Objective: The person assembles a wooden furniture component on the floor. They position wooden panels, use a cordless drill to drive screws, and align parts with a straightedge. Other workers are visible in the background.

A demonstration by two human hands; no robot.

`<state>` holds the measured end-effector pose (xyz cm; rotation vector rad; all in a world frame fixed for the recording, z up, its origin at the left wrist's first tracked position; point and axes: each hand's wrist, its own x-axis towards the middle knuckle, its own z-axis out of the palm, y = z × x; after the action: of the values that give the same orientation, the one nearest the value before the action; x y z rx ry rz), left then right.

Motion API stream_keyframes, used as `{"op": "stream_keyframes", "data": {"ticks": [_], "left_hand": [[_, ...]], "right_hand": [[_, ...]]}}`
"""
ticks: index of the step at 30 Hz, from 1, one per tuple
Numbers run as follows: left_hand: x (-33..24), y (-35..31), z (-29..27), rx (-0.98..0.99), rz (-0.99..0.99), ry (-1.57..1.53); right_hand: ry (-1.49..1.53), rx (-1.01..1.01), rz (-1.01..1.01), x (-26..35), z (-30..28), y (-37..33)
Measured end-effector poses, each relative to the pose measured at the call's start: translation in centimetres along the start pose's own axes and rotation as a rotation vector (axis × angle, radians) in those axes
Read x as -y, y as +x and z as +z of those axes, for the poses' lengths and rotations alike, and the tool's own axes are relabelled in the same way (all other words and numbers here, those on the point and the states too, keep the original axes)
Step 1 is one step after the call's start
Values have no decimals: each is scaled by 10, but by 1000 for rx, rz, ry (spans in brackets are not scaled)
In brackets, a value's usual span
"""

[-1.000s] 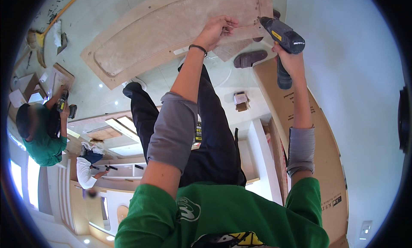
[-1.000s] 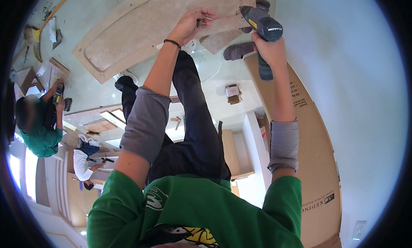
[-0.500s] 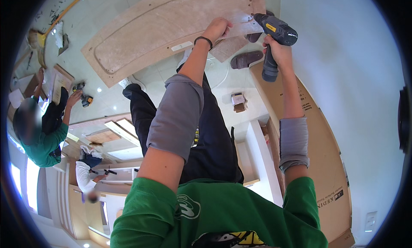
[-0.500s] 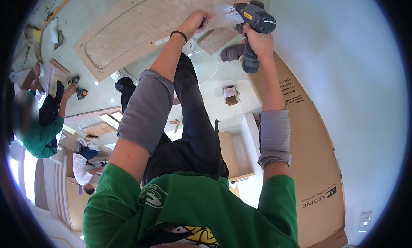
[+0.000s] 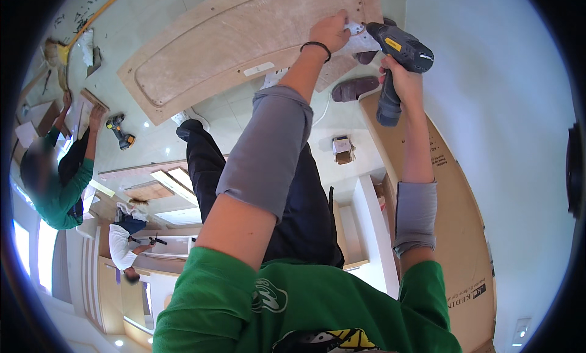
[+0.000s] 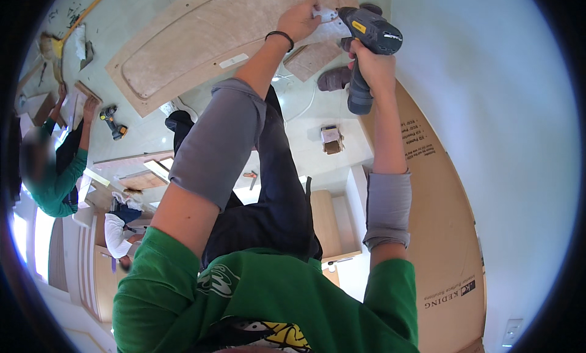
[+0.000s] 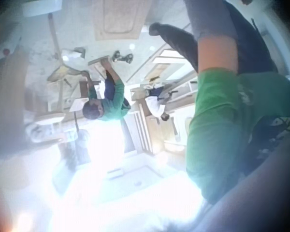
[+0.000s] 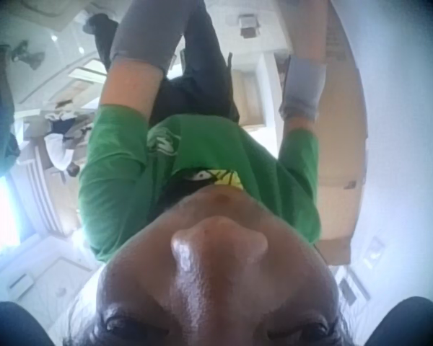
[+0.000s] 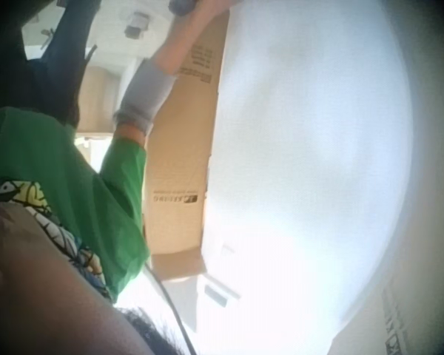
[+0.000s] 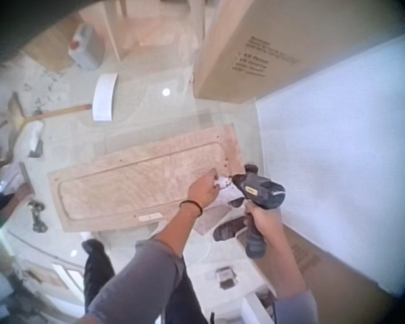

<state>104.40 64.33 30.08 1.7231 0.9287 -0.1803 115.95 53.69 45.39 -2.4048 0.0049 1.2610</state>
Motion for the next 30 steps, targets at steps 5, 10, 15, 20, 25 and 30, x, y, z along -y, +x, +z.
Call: {"op": "stream_keyframes", "data": {"ticks": [5,10,15,20,25,30], "left_hand": [[-8,14,21,-96,114,87],[-6,23,31,-152,162,115],[-6,31,37,-215,171,139],[-5,32,33,-222,217,76],[-7,27,28,-189,211,91],[-5,23,28,-207,225,111]], "right_hand": [[51,25,-8,-3,-5,2],[26,30,-28,2,-3,-4],[23,26,-30,6,-2,-8],[28,1,-14,9,-1,-13],[82,-11,19,2,-2,-12],[61,14,2,-2,-5,-9]]}}
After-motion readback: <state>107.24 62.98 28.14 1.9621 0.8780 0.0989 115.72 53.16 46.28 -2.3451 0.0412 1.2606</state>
